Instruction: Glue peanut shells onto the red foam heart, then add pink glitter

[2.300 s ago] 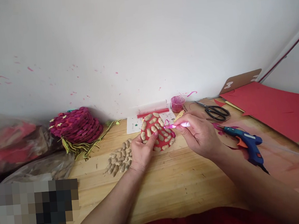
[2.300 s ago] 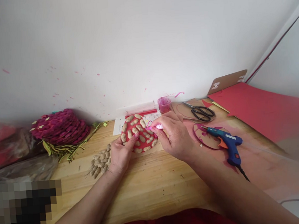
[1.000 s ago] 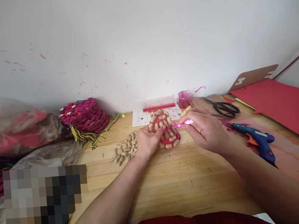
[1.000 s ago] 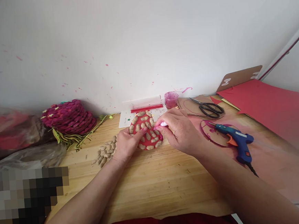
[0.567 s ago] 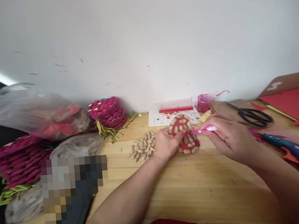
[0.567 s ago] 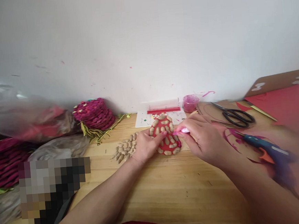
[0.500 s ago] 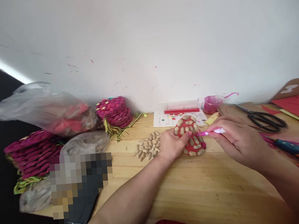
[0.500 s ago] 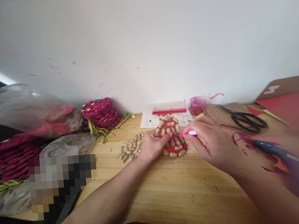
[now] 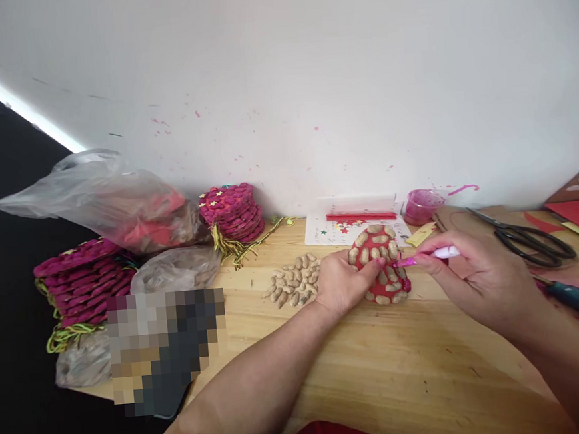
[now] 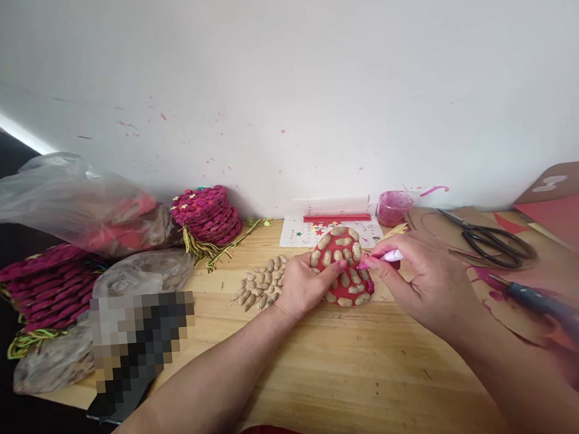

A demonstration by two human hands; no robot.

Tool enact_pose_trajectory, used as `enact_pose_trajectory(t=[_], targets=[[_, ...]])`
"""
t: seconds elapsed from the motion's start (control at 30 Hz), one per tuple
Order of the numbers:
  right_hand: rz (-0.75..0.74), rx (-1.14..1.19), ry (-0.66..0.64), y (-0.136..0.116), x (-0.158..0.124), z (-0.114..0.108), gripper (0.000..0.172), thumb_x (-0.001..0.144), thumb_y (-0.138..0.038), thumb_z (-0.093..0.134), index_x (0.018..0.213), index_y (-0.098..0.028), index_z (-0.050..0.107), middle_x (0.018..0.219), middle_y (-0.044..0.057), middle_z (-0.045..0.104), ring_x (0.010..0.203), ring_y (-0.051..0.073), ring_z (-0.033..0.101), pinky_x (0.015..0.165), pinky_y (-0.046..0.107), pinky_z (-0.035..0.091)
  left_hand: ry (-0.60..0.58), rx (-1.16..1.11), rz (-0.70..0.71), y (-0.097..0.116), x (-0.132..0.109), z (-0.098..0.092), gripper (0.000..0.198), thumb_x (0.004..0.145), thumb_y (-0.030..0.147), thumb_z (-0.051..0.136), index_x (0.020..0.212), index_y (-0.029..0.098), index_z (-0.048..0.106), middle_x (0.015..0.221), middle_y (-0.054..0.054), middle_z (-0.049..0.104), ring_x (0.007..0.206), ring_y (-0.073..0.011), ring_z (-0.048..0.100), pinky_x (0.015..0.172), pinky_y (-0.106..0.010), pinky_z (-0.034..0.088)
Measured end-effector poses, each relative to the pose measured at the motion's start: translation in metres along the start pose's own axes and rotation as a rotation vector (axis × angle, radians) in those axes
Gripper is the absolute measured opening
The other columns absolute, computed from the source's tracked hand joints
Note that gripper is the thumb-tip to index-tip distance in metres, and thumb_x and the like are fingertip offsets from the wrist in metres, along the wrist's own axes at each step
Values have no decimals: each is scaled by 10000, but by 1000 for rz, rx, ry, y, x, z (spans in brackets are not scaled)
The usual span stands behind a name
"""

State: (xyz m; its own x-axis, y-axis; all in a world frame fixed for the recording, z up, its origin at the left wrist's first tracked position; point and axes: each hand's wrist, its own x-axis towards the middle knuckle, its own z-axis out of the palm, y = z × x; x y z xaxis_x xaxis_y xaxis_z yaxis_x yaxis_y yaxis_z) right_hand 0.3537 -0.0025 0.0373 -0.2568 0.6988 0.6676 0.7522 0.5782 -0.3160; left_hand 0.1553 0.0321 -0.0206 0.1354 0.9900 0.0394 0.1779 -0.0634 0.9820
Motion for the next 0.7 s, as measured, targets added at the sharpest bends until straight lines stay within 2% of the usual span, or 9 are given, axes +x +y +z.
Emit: enact_pose_trajectory(t=[0.17, 0.43, 0.7], targets=[[15, -71, 22, 1, -3, 2, 92, 969, -348, 584, 991, -264, 616, 853, 49, 699, 792, 270, 657, 711, 412, 460, 40, -3, 15, 0, 1, -1, 320, 774, 500, 758, 789, 181, 770, 753, -44, 778, 663, -189, 694, 606, -261, 506], [-26, -47, 15, -2, 0, -5, 18, 959, -219, 571, 945, -224, 582, 860, 59, 660, 825, 249, 631, 749, 400, 465, 44, -44, -19, 1, 2, -4, 342, 741, 508, 776, 748, 167, 745, 763, -73, 783, 684, -216, 721, 596, -271, 542], [7, -27, -68, -4, -2, -7, 47, 970, -210, 540, 938, -235, 564, 831, 40, 639, 780, 236, 602, 686, 379, 438, 44, -55, -28, 2, 2, -4, 354, 724, 516, 792, 726, 166, 743, 735, -71, 778, 639, -201, 708, 570, -258, 531]])
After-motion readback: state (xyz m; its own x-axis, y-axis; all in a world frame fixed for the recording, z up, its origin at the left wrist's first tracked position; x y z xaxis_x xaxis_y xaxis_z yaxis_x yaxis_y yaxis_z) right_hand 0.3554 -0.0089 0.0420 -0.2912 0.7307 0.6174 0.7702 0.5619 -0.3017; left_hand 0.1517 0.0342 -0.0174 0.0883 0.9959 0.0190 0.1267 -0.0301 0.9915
